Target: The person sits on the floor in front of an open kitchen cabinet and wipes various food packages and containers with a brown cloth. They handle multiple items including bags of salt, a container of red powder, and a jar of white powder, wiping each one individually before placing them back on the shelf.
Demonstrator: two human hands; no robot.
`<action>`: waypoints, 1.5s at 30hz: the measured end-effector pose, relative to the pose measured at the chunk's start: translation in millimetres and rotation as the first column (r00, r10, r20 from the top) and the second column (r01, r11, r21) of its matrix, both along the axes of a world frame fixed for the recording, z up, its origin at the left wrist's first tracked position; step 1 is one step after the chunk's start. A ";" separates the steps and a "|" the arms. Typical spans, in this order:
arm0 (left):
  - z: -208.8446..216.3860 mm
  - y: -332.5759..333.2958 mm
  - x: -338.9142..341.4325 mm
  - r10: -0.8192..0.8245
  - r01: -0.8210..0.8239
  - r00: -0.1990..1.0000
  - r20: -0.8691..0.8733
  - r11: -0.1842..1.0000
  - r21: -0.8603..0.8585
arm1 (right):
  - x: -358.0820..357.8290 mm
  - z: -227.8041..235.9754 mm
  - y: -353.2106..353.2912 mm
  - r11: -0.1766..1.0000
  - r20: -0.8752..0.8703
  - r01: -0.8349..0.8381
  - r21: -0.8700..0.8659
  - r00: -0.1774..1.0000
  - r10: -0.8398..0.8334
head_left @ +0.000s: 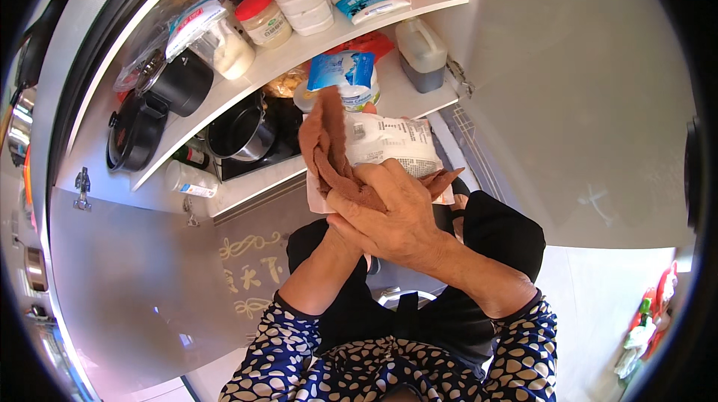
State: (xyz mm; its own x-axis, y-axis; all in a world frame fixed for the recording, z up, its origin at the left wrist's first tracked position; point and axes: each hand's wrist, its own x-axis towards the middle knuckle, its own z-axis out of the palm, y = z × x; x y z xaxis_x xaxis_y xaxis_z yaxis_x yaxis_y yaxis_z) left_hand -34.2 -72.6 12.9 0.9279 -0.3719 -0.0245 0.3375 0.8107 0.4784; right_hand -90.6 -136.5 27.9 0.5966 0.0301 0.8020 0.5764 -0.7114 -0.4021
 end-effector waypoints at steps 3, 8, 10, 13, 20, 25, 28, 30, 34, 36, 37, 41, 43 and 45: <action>1.6 3.0 2.8 -0.120 0.114 0.992 -0.042 0.987 -0.108 | -2.7 12.1 -4.0 0.997 -0.048 0.052 -0.051 0.997 -0.054; 0.6 7.9 7.0 -0.316 0.296 0.947 -0.059 0.929 -0.222 | 6.7 11.5 -26.5 0.946 -0.131 0.321 0.050 0.941 -0.313; -1.5 17.6 1.9 -0.355 0.334 0.934 -0.048 0.910 -0.246 | 11.9 10.0 -39.5 0.912 -0.239 0.336 0.235 0.930 -0.281; 0.9 19.3 0.6 -0.363 0.355 0.932 -0.001 0.911 -0.210 | 19.3 -3.1 -56.0 0.773 -0.335 0.284 0.567 0.937 -0.099; 0.6 17.3 -2.0 -0.280 0.249 0.937 -0.209 0.955 -0.164 | 12.2 6.4 -24.7 0.959 -0.154 0.051 0.279 0.988 -0.007; 0.9 17.1 -0.6 -0.319 0.290 0.930 -0.181 0.941 -0.173 | 11.6 8.1 6.0 0.986 0.015 -0.159 0.045 0.987 0.158; 0.9 20.9 -2.3 -0.363 0.334 0.914 -0.180 0.927 -0.171 | 11.4 6.6 7.9 0.994 0.026 -0.113 -0.005 0.993 0.113; 0.7 19.6 -5.1 -0.400 0.371 0.897 -0.189 0.913 -0.171 | 15.7 7.7 -8.6 0.999 0.038 0.036 0.004 0.999 -0.036; -3.2 16.0 -6.8 -0.448 0.418 0.874 -0.187 0.891 -0.180 | 22.7 8.0 -31.1 0.950 -0.019 0.306 0.064 0.952 -0.306; -8.4 19.1 -3.9 -0.446 0.415 0.859 -0.250 0.894 -0.166 | 19.8 6.6 -34.5 0.935 -0.128 0.320 0.150 0.944 -0.303; -8.4 20.0 -3.4 -0.431 0.380 0.867 -0.250 0.897 -0.228 | 18.2 6.7 -34.6 0.925 -0.182 0.329 0.191 0.938 -0.296; -13.8 27.2 0.6 -0.426 0.405 0.904 -0.035 0.881 -0.246 | 8.4 0.7 -19.8 0.976 -0.151 0.204 0.070 0.970 -0.192; -16.9 25.6 4.8 -0.246 0.242 0.960 -0.134 0.969 -0.048 | -0.6 -3.9 -10.1 0.988 -0.119 0.150 -0.018 0.981 -0.151; -18.4 30.7 11.3 -0.222 0.222 0.975 0.029 0.975 -0.001 | -4.7 -13.3 -0.5 0.989 -0.082 0.118 -0.091 0.989 -0.126</action>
State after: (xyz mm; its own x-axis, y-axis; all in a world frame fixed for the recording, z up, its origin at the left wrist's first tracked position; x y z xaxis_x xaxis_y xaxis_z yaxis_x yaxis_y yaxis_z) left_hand -22.8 -41.9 -5.5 0.8225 -0.5687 0.0025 0.4957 0.7190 0.4871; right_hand -95.3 -137.0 14.5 0.6675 0.0194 0.7444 0.4487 -0.8083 -0.3813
